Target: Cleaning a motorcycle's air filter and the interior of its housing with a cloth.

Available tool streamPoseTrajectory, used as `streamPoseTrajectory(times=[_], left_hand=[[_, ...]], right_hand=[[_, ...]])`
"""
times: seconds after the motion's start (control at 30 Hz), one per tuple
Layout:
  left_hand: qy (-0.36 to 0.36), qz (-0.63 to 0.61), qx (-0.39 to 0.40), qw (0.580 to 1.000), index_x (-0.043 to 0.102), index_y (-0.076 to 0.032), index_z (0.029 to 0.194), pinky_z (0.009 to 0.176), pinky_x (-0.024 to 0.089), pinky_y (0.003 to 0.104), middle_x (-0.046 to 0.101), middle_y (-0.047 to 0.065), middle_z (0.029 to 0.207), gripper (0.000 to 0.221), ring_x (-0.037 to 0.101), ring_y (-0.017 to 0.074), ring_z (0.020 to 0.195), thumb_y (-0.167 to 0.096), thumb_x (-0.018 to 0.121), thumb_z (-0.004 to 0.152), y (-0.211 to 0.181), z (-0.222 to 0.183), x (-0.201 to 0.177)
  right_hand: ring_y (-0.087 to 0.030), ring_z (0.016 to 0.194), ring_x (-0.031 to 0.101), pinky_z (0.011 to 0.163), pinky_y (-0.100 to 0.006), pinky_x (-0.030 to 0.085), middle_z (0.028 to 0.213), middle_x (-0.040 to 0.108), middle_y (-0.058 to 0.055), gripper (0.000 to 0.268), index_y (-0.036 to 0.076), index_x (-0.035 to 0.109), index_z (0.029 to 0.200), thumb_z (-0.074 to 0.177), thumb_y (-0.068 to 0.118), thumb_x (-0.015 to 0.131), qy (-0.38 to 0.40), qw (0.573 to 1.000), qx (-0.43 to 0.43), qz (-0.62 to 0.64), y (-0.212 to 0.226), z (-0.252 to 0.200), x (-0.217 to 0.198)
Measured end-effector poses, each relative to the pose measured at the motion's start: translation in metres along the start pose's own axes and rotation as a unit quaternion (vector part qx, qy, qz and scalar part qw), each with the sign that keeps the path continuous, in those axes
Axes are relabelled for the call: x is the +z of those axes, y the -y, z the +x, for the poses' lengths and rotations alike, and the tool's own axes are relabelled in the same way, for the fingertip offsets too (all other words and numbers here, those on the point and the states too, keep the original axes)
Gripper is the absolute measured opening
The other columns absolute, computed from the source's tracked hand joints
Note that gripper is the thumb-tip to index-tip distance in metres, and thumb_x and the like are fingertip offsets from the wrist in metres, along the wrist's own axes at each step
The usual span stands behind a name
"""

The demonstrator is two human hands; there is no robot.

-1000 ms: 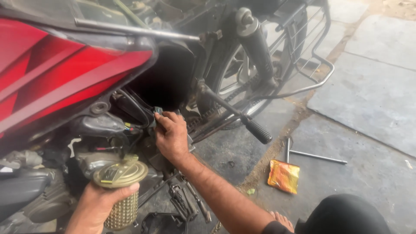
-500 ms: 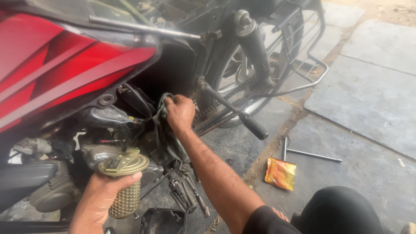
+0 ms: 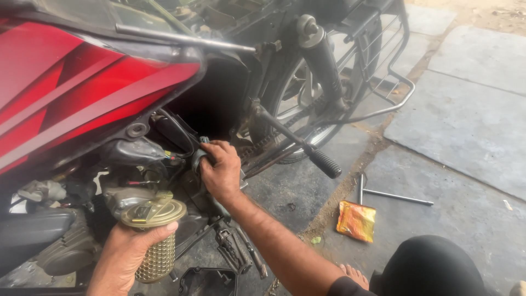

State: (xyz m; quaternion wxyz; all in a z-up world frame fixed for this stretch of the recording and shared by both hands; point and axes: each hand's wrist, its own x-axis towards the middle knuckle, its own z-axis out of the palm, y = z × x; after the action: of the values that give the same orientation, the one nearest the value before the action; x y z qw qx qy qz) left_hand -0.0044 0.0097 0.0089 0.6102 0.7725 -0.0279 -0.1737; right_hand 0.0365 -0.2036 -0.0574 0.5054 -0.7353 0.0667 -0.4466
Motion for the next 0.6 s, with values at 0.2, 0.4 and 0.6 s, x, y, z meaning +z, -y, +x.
streamPoseTrajectory(times=[0.2,0.4,0.6], left_hand=[[-0.027,0.006,-0.025,0.999,0.072,-0.006,0.124,0.083,0.054,0.035,0.080,0.011,0.107,0.063,0.073,0.0206,0.096,-0.013,0.085,0.062,-0.014,-0.010,0.002],[-0.033,0.012,-0.029,0.999,0.075,-0.004,0.122,0.084,0.055,0.036,0.081,0.012,0.105,0.063,0.073,0.0215,0.096,-0.014,0.086,0.061,0.007,-0.005,-0.008],[-0.011,0.036,0.019,0.999,0.076,-0.001,0.120,0.090,0.053,0.034,0.081,0.011,0.110,0.057,0.073,0.0195,0.101,-0.014,0.085,0.065,0.013,-0.007,-0.004]], right_hand=[[-0.026,0.112,0.058,0.104,-0.040,0.046,0.118,0.068,-0.010,0.037,0.006,0.075,0.114,0.078,0.009,0.065,0.044,0.993,0.098,-0.046,0.003,0.011,0.011],[-0.024,0.109,0.064,0.101,-0.039,0.051,0.109,0.075,-0.012,0.035,0.005,0.080,0.108,0.076,0.010,0.066,0.030,0.986,0.160,0.043,-0.002,0.015,0.011],[-0.037,0.085,0.077,0.081,-0.045,0.062,0.088,0.078,-0.020,0.033,0.002,0.079,0.107,0.083,0.006,0.058,0.065,0.944,0.313,0.083,0.007,0.051,-0.003]])
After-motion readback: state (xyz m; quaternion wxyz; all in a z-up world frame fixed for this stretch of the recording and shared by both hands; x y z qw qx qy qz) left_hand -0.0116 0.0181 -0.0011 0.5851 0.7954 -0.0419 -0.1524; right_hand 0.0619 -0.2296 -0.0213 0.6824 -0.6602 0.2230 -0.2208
